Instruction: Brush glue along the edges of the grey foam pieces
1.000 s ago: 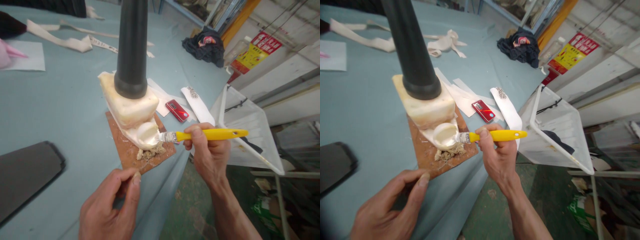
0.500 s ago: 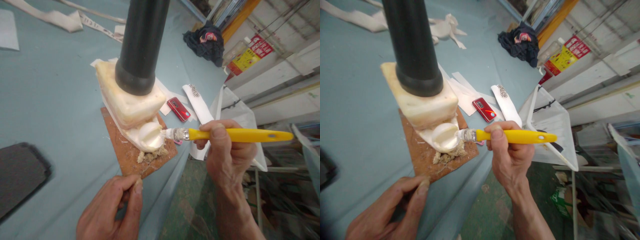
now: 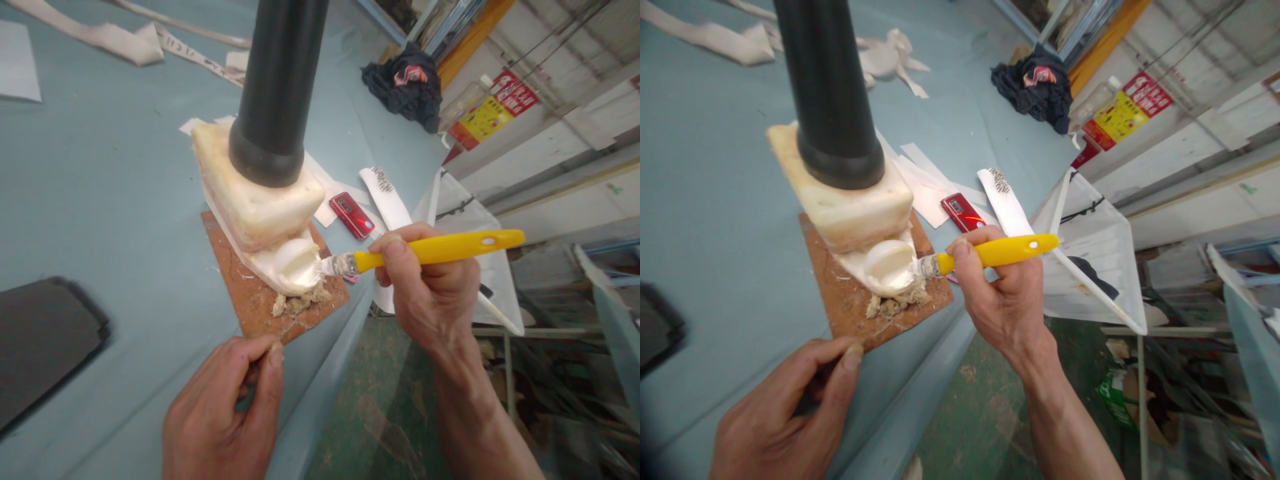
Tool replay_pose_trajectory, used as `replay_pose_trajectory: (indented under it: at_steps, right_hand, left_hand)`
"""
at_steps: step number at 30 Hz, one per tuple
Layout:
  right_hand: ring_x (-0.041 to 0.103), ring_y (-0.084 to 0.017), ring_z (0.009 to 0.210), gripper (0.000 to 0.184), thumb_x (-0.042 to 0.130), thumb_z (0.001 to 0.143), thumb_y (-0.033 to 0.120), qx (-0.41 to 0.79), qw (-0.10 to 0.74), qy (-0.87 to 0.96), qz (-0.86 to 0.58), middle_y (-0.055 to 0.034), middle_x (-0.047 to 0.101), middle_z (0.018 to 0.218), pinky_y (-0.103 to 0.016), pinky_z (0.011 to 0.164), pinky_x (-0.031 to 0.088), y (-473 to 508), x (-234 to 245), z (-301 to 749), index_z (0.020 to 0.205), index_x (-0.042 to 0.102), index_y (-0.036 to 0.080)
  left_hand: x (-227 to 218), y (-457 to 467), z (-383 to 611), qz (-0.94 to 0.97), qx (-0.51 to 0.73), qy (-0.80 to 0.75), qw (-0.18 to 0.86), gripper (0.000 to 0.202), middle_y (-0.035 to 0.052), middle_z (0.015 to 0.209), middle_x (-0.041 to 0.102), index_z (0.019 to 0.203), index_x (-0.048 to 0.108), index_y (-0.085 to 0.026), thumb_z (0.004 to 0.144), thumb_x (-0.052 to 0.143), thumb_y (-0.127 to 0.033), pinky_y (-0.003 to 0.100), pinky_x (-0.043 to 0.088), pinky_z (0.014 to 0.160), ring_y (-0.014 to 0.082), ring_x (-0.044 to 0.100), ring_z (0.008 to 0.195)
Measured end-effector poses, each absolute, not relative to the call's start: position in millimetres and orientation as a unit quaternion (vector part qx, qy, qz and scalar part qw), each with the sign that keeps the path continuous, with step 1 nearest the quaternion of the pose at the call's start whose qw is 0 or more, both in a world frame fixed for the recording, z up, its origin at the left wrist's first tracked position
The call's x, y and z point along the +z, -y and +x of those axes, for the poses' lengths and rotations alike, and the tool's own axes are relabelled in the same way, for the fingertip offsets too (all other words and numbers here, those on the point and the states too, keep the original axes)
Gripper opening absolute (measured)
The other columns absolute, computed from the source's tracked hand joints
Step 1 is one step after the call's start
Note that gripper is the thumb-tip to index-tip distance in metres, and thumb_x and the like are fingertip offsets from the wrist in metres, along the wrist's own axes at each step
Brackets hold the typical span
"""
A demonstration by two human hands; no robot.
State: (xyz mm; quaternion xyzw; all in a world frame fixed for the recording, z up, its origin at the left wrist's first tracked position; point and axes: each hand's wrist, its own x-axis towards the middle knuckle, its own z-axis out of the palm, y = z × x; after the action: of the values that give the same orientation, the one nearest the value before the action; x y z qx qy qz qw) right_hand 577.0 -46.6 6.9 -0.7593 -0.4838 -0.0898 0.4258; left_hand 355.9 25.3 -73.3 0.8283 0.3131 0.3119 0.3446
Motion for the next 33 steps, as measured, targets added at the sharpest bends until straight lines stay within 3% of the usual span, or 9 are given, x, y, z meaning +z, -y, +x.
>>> replay_pose_trajectory:
  at_steps: [11, 18, 22, 30, 33]
  right_hand:
    - [0.06, -0.012, 0.054, 0.028, 0.061, 0.104, 0.033, -0.167, 0.431, 0.433, -0.774, 0.0043, 0.062, 0.06, -0.029, 0.057, 0.048, 46.7, 6.6, 575.4, 0.082, 0.075, 0.023]
    - [0.061, -0.013, 0.054, 0.026, 0.063, 0.103, 0.034, -0.142, 0.404, 0.463, -0.776, 0.0046, 0.061, 0.059, -0.029, 0.059, 0.052, 43.9, 2.4, 572.4, 0.083, 0.075, 0.023]
    - [0.059, -0.012, 0.051, 0.026, 0.063, 0.102, 0.032, -0.143, 0.38, 0.456, -0.792, 0.0051, 0.06, 0.056, -0.028, 0.055, 0.049, 48.6, 8.7, 575.9, 0.08, 0.075, 0.023]
    - [0.06, -0.013, 0.055, 0.029, 0.062, 0.104, 0.035, -0.141, 0.403, 0.482, -0.765, 0.0029, 0.064, 0.062, -0.03, 0.061, 0.054, 39.4, 21.2, 571.5, 0.081, 0.074, 0.023]
    - [0.058, -0.012, 0.054, 0.029, 0.063, 0.104, 0.04, -0.099, 0.416, 0.495, -0.756, 0.0036, 0.062, 0.062, -0.029, 0.057, 0.051, 35.3, 16.3, 577.4, 0.083, 0.075, 0.023]
  left_hand:
    - [-73.8, -23.9, 359.8, 0.829, 0.313, -0.302, 0.352, 0.007, -0.0084, 0.081, 0.071, 0.102, 0.065, -0.027, 0.106, 0.059, -0.026, 0.02, 0.055, 0.071, 0.0099, 0.07, 0.068]
    - [-73.9, -22.7, 357.6, 0.834, 0.31, -0.297, 0.347, 0.007, -0.0076, 0.083, 0.072, 0.101, 0.063, -0.027, 0.106, 0.058, -0.025, 0.023, 0.053, 0.073, 0.0109, 0.071, 0.074]
    - [-72.3, -22.9, 360.4, 0.833, 0.317, -0.301, 0.338, 0.013, -0.0072, 0.079, 0.071, 0.096, 0.064, -0.026, 0.107, 0.056, -0.026, 0.024, 0.052, 0.068, 0.0113, 0.072, 0.072]
    - [-70.0, -23.3, 364.7, 0.831, 0.33, -0.302, 0.331, 0.017, -0.005, 0.075, 0.071, 0.093, 0.065, -0.024, 0.107, 0.055, -0.027, 0.025, 0.048, 0.059, 0.0122, 0.073, 0.07]
    - [-70.3, -22.5, 364.6, 0.828, 0.339, -0.307, 0.324, 0.018, -0.0048, 0.074, 0.071, 0.093, 0.066, -0.024, 0.107, 0.054, -0.027, 0.026, 0.047, 0.057, 0.0124, 0.072, 0.069]
